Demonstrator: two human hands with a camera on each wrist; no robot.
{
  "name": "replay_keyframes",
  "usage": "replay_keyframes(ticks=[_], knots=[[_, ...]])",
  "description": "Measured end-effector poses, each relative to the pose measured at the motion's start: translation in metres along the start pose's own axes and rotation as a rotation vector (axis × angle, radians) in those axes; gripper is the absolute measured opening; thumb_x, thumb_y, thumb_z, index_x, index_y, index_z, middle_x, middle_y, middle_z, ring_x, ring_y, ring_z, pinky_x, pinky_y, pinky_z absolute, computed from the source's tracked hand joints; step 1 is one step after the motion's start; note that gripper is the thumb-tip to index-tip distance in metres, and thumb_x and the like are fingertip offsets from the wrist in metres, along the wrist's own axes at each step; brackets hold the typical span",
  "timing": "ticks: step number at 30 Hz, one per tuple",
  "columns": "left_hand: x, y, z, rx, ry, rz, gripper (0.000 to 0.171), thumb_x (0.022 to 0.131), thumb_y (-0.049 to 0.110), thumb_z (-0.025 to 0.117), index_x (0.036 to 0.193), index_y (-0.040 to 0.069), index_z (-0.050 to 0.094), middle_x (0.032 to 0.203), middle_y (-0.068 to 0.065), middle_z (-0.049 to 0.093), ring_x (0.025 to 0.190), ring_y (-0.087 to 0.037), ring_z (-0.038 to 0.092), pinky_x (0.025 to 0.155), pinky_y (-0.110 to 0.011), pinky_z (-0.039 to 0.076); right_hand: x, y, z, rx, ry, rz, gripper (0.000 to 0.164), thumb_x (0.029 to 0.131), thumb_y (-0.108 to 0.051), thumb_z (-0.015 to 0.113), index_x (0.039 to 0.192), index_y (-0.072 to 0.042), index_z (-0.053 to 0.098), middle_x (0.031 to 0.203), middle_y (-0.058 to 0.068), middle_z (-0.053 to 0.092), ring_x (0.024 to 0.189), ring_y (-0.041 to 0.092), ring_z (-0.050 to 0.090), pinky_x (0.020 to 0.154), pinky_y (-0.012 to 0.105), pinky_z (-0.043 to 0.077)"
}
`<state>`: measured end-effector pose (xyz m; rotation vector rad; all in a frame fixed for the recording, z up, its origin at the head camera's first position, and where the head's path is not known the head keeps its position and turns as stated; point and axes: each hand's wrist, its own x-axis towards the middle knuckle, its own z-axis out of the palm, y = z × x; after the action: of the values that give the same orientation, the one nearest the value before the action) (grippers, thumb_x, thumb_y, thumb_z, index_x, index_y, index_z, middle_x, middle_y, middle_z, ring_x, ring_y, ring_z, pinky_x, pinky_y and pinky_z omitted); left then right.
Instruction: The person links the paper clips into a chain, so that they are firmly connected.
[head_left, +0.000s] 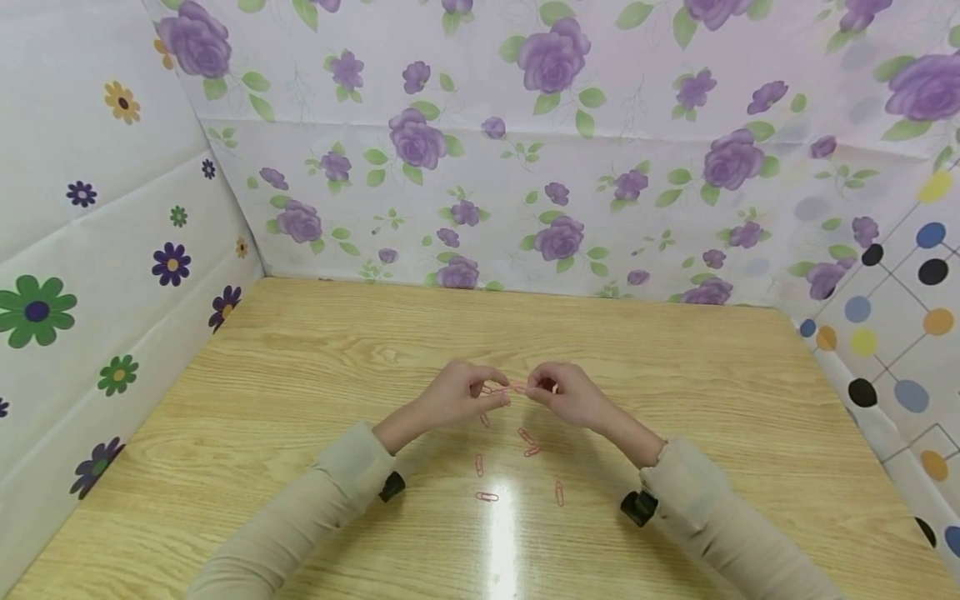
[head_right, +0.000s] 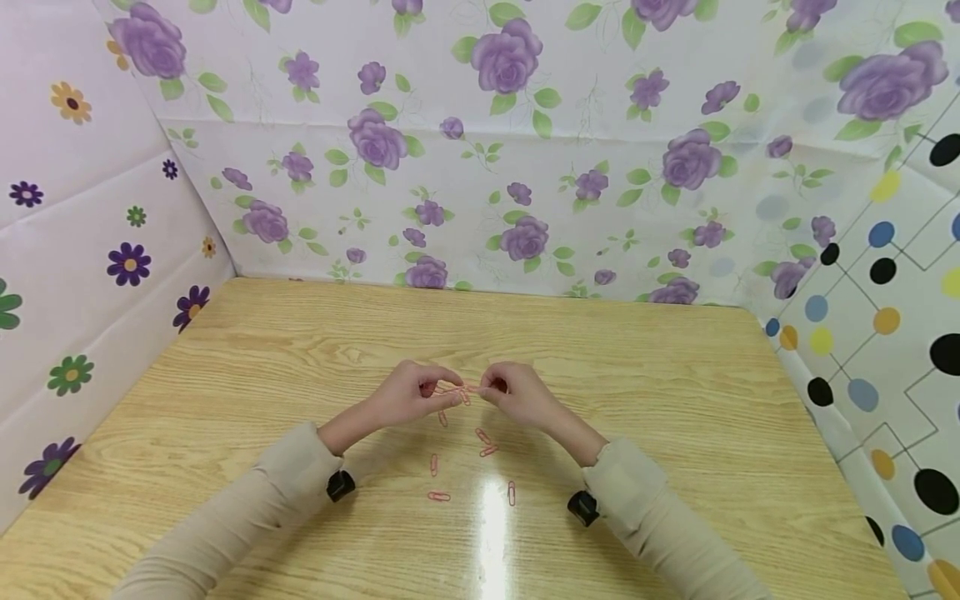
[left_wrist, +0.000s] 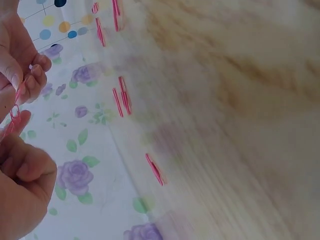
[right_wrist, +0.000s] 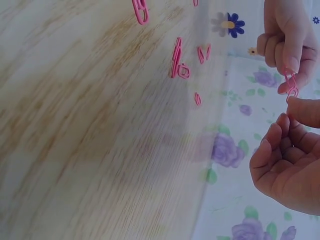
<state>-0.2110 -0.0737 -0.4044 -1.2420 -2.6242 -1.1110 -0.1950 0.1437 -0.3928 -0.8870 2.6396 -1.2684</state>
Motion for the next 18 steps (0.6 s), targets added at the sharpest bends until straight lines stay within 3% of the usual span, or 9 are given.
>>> replay_keyframes(ticks=[9, 18], knots=[[0.0014, 0.0012, 0.0033, 0.001, 0.034, 0.011, 0.010, 0.085, 0.016, 0.065, 0.088, 0.008, 0.071, 0.046, 0.008, 0.040, 0.041, 0.001, 0.020, 0.042, -0.017, 0.022, 0.0016, -0.0017, 0.0021, -0.003, -0.037, 0.010, 0.010, 0.089, -0.006, 0.057, 0.079, -0.004, 0.059, 0.068, -0.002, 0.051, 0.061, 0.012, 0.044, 0.053, 0.024, 0.037], [0.0013, -0.0007, 0.0034, -0.033, 0.005, 0.066, 0.011, 0.089, 0.009, 0.059, 0.086, 0.002, 0.067, 0.066, -0.004, 0.060, 0.047, -0.002, 0.034, 0.046, -0.018, 0.033, 0.0010, -0.0020, 0.0021, 0.048, -0.033, 0.095, 0.010, 0.092, -0.007, 0.053, 0.086, -0.002, 0.060, 0.077, 0.012, 0.056, 0.067, 0.015, 0.047, 0.058, 0.028, 0.040]])
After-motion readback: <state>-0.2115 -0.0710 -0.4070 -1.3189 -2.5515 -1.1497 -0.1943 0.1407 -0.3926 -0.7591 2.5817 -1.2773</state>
